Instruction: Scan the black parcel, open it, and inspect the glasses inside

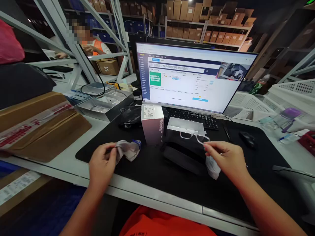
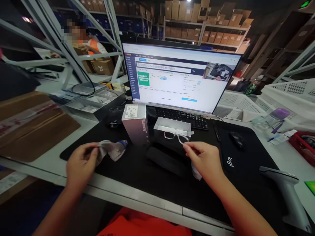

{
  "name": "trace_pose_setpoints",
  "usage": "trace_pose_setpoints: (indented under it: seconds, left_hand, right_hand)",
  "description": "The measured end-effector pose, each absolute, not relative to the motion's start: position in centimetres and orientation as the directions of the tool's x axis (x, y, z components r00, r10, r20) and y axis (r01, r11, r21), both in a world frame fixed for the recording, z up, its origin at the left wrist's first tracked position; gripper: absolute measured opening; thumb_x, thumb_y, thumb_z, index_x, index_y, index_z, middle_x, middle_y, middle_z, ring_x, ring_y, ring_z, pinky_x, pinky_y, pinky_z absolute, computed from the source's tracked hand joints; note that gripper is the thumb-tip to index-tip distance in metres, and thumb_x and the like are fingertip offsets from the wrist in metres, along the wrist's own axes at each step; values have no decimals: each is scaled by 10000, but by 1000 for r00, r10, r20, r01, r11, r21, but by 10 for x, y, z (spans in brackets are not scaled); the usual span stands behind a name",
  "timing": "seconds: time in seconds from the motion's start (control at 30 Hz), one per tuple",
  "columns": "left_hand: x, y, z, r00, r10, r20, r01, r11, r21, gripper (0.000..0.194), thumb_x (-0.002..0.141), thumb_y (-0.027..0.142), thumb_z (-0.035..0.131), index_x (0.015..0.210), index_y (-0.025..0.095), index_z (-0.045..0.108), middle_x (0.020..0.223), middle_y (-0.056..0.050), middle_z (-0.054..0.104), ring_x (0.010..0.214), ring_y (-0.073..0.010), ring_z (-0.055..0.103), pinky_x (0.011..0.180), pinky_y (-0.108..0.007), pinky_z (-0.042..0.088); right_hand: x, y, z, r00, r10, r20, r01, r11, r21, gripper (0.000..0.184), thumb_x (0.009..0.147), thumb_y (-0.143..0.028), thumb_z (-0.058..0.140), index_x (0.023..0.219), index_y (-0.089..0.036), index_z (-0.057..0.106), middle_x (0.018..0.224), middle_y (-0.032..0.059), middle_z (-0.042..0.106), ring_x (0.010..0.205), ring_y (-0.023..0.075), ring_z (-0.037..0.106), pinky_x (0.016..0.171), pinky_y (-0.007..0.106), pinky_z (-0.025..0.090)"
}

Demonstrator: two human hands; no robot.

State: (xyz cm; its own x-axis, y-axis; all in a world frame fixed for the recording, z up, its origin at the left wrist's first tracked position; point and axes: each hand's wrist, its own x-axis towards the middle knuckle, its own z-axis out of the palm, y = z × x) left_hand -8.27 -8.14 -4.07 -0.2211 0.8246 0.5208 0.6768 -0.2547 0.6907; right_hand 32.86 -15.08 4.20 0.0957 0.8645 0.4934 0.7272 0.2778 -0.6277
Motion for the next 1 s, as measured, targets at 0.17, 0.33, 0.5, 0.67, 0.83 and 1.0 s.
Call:
trace_pose_setpoints:
  seconds: [0.17,0.33,0.5,0.67,0.83,1.0]
  left_hand:
    - [-62,-71,-53,146,791,594,831,-424,361,334,975,273,456,1205,129,651,1439,-212,543,1339,-365,532,1120,-578,443]
    - [-15,-89,-27,326,523,787,781,-618,87,330,923,144,617,1252,166,594,1406,-191,568,1346,-337,526,1203,-611,333]
    - [30,-98,-1,743,338,578,389,-920,39,493,898,252,698,1350,152,526,1416,-163,574,1320,-276,533,1179,-467,414]
    - [60,-86,-8,883,352,310,363,-931,24,444,803,254,801,1175,136,590,1098,-105,665,1023,-284,613,949,-448,531]
    - [60,-85,-32,849,316,423,308,-947,89,176,908,36,532,1011,175,565,968,-49,601,889,-206,541,799,-329,498]
    - [50,-93,-39,769,244,591,193,-970,150,243,946,18,448,1117,168,534,1025,-65,577,963,-181,528,888,-300,494]
  right_hand:
    - [320,-162,7,-172,824,540,771,454,-447,126,962,-245,666,947,-188,777,842,14,759,726,148,725,631,231,546]
    - [327,-168,7,-253,784,567,747,531,-400,87,957,-186,686,1006,-188,758,878,13,747,753,124,708,675,216,543]
    - [335,-168,2,-216,830,515,771,468,-431,69,943,-195,698,916,-199,761,837,-4,739,716,124,691,639,223,511]
    - [327,-166,8,-120,992,43,891,126,-436,55,910,-249,745,883,-270,788,862,-26,735,756,162,683,622,257,444]
    - [353,-176,36,15,984,-180,958,-66,-278,147,892,-393,764,798,-281,770,808,-27,728,762,204,674,611,296,412]
    - [425,-175,26,98,984,147,969,-60,-240,264,959,-293,561,1130,-262,759,1163,42,719,1024,264,687,850,396,550]
